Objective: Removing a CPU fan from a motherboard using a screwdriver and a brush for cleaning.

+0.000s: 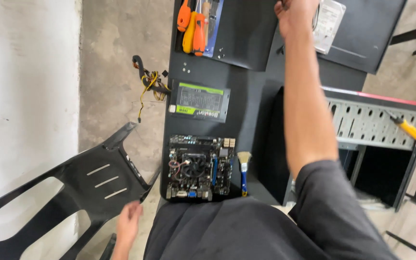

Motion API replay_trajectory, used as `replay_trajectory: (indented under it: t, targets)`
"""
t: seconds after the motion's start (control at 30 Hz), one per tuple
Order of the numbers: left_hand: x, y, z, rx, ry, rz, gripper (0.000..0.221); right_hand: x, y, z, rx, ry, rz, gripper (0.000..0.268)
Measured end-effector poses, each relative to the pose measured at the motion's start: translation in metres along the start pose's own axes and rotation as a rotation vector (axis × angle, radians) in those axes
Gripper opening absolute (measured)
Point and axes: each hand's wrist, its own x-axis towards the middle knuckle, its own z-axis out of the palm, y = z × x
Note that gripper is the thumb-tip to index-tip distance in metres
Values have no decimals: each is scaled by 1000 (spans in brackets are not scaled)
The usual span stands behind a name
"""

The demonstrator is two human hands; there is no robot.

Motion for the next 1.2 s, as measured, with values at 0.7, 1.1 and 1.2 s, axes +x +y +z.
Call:
replay_trajectory:
  t: [0.7, 1.1, 1.2]
  targets:
    - [11, 158, 47, -330, -145, 1226, 35, -485, 128, -69, -798, -290, 20, 22]
    - [-35, 167, 9, -201, -239, 1263, 38, -482, 94, -31, -1028, -401, 101, 33]
    - [-43, 170, 1, -396, -516, 1139, 37, -485, 84, -24, -1076, -450, 148, 35]
